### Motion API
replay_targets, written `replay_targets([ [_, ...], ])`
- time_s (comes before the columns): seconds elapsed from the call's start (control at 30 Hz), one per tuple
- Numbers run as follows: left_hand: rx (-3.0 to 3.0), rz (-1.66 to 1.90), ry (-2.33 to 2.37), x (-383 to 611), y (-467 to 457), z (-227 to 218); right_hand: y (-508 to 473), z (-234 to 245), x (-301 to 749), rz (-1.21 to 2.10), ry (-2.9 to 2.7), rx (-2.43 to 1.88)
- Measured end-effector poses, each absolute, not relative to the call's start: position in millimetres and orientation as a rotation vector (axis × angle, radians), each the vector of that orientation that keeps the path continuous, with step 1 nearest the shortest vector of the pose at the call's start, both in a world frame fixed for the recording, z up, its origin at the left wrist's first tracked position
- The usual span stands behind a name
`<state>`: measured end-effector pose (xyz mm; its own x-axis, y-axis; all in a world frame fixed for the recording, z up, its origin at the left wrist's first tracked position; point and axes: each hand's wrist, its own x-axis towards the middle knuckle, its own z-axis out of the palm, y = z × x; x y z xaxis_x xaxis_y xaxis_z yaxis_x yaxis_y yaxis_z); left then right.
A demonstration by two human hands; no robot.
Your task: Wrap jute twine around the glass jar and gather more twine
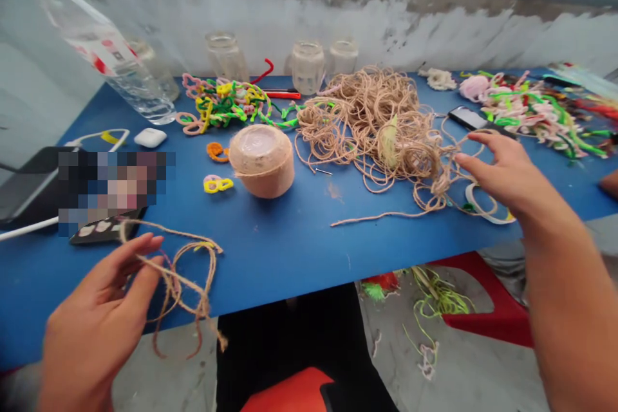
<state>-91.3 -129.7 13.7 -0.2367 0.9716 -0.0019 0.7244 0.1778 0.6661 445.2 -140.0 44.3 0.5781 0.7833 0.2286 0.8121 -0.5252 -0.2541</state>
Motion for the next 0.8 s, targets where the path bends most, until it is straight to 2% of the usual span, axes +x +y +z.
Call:
replay_targets([
  [0.17, 1.94, 0.732, 1.907, -85.9, -126.2, 14.8, -136.8, 49.6, 394.9, 0.078, -1.243, -2.337],
  [0.3, 2.005, 0.675, 1.854, -83.1, -122.2, 15.1, -139.5, 53.4, 350.6, 0.051, -1.281, -2.056],
  [0.43, 2.022, 0.705, 1.791, -72.1, -124.7, 16.5, -158.9, 52.4, 290.2, 0.607, -1.512, -1.904],
  [0.57, 2.238, 0.807, 1.55, -46.9, -141.0, 18.5, -177.6, 53.7, 223.1, 1.298, -1.721, -1.693],
  [0.7, 2.482, 0.859, 1.228, -19.7, -159.2, 19.5, -179.4, 47.5, 185.9, 1.618, -1.717, -1.484],
  [0.8, 2.522, 0.857, 1.102, -8.2, -165.0, 18.7, -176.9, 39.5, 179.6, 1.635, -1.646, -1.426],
])
